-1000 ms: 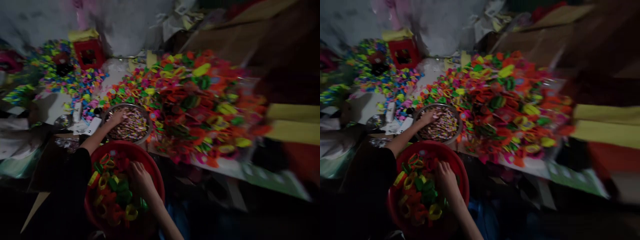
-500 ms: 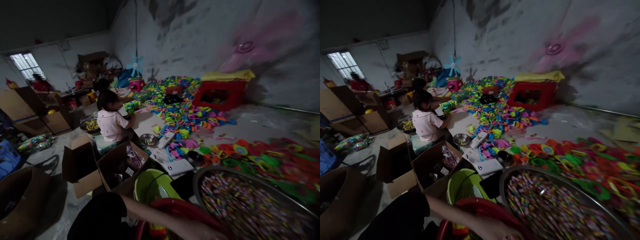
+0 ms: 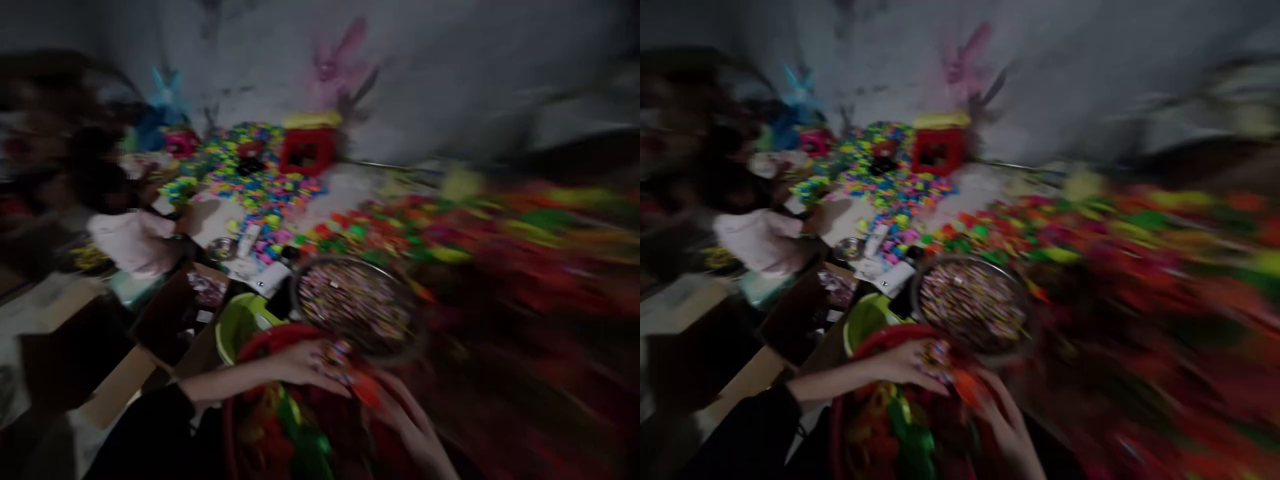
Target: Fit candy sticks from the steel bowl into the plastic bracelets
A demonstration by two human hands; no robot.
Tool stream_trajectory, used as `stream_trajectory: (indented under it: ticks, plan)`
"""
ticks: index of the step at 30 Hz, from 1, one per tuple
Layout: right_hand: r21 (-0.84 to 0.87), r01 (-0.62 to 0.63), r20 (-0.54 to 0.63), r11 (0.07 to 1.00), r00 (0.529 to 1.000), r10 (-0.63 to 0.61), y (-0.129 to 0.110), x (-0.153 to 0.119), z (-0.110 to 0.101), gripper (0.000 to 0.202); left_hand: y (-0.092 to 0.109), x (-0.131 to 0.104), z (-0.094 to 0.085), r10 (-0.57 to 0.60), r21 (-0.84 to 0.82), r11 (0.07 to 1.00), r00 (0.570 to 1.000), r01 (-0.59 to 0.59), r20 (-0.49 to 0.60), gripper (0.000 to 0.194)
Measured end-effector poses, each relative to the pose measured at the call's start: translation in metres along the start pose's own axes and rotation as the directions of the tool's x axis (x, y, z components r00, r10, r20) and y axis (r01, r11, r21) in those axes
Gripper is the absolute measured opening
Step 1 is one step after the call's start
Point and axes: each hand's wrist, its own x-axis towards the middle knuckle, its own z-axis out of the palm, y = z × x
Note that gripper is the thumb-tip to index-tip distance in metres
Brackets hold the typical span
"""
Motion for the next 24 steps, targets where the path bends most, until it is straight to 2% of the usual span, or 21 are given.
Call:
stream_trajectory:
  ticks: [2,3,5,7,9,11,13,18,21,24]
  plan:
    - [0.025,-0.145,-0.065,0.989,0.987,0.146,-0.004,-0.019,-0.034,0.041,0.012,-0.012,0.001,-0.024,0.031,0.999,0.997,0.026,-0.069,0.059]
    - [0.239,-0.221,-0.018,0.946,0.973,0.232,-0.008,-0.024,-0.043,0.043,0.017,-0.013,0.001,-0.044,0.083,0.995,0.994,0.053,-0.099,0.060]
    - [0.307,-0.288,-0.053,0.907,0.946,0.319,-0.015,-0.023,-0.052,0.044,0.022,-0.009,-0.001,-0.094,0.187,0.974,0.981,0.125,-0.168,0.056]
    - [0.559,-0.298,0.026,0.773,0.939,0.344,-0.016,-0.016,-0.056,0.044,0.021,0.001,-0.001,-0.096,0.277,0.947,0.967,0.161,-0.234,0.054]
    - [0.676,-0.262,0.055,0.689,0.950,0.307,-0.017,-0.013,-0.059,0.048,0.018,0.009,0.002,-0.078,0.352,0.918,0.953,0.183,-0.293,0.059]
    - [0.694,-0.205,0.015,0.691,0.962,0.271,-0.022,-0.017,-0.061,0.050,0.016,0.012,0.005,-0.049,0.370,0.915,0.954,0.161,-0.294,0.061]
    - [0.647,-0.153,-0.040,0.747,0.972,0.233,-0.028,-0.024,-0.064,0.047,0.016,0.012,0.009,-0.020,0.372,0.918,0.953,0.138,-0.304,0.061]
    - [0.355,-0.052,-0.129,0.933,0.986,0.104,-0.040,-0.031,-0.070,0.043,0.024,0.008,0.012,0.052,0.415,0.907,0.961,0.069,-0.273,0.050]
    - [0.321,-0.013,-0.164,0.947,0.984,0.069,-0.045,-0.028,-0.068,0.034,0.024,0.006,0.010,0.084,0.420,0.907,0.965,0.030,-0.249,0.047]
    - [0.453,-0.079,-0.160,0.888,0.973,0.168,-0.047,-0.027,-0.065,0.030,0.021,0.004,0.007,0.107,0.420,0.907,0.961,0.011,-0.255,0.047]
